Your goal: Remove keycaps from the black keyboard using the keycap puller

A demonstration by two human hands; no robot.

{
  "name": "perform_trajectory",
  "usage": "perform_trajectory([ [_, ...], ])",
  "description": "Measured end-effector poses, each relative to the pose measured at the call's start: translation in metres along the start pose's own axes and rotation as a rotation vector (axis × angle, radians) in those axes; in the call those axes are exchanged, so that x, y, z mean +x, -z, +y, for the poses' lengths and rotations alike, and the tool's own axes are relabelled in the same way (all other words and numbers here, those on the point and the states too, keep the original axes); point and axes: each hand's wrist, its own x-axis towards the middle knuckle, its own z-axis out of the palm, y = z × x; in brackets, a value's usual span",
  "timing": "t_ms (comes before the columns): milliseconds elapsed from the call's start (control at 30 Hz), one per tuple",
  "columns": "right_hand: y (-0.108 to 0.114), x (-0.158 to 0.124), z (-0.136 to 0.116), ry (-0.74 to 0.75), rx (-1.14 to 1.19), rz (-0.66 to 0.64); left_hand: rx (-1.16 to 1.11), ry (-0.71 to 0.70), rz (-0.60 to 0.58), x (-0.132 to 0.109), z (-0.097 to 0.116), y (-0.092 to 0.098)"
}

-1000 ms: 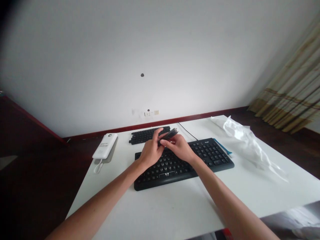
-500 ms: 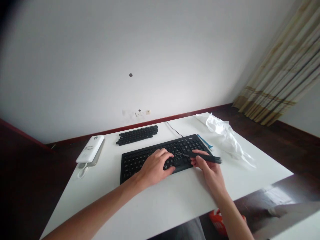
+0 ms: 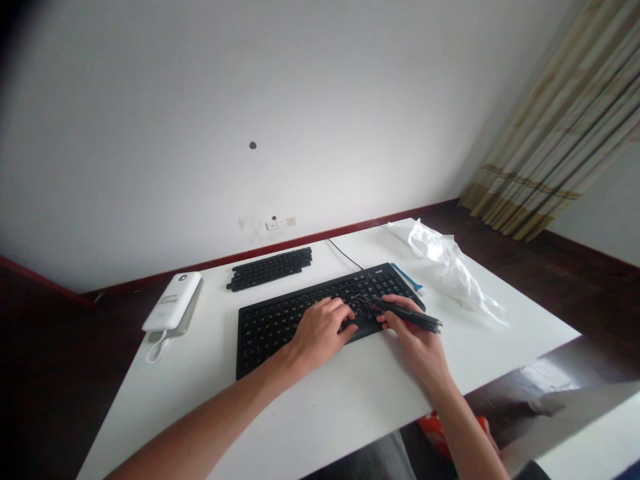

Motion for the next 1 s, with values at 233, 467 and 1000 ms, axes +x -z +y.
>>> perform_trajectory([
  [233, -0.004, 0.002, -0.001, 0.051, -0.06, 0.085, 0.022, -0.035, 0.029, -0.006, 0.0, -0.007],
  [467, -0.006, 0.001, -0.004, 0.035, -0.024, 0.04, 0.002, -0.044, 0.033, -0.007, 0.001, -0.006],
  [1000, -0.009, 0.011, -0.018, -0.111, -0.062, -0.22, -0.01, -0.03, 0.02, -0.009, 0.002, -0.003],
])
